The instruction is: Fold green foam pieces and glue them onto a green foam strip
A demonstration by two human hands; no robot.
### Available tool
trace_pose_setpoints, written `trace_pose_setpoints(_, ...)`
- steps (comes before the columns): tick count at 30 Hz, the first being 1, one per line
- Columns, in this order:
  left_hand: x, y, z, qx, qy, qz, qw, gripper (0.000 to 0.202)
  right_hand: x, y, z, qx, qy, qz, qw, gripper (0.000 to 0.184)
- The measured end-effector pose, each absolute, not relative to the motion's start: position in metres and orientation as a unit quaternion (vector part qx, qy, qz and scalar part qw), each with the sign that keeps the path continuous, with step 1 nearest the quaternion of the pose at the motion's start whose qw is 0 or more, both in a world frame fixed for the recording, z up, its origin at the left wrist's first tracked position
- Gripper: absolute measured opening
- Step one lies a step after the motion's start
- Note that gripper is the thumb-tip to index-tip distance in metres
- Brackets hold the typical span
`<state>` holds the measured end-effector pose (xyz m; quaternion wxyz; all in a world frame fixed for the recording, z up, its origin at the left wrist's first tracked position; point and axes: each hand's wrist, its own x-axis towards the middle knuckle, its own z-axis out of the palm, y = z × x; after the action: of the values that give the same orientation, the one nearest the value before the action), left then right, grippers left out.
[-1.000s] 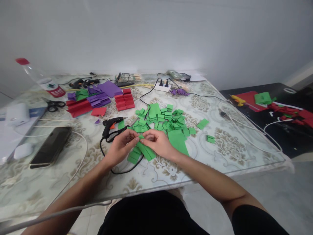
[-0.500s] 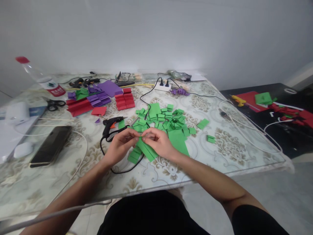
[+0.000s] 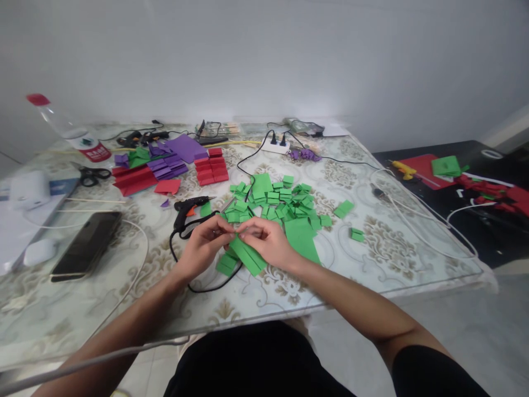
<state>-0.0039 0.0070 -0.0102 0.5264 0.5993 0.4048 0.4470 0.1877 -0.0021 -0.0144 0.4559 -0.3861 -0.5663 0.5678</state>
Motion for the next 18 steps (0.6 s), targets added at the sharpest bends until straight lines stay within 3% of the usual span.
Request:
trace_pose_setpoints(6, -0.005, 0.007, -0.009, 0.603, 0.395, 0.449, 0.528, 0.007, 0.190, 0.001, -0.010, -0.390, -0.540, 0.599, 0.443, 0.016)
trace_pose_setpoints(13, -0.005, 0.004, -0.017, 0.653, 0.388, 0.466, 0.455, 0.003, 0.194, 0.002, -0.007, -0.432, -0.523, 0.620, 0.394, 0.033)
trace_pose_setpoints(18, -0.006, 0.002, -0.020, 0.683, 0.393, 0.456, 0.415, 0.004, 0.194, 0.005, -0.013, -0.430, -0.538, 0.605, 0.399, 0.036)
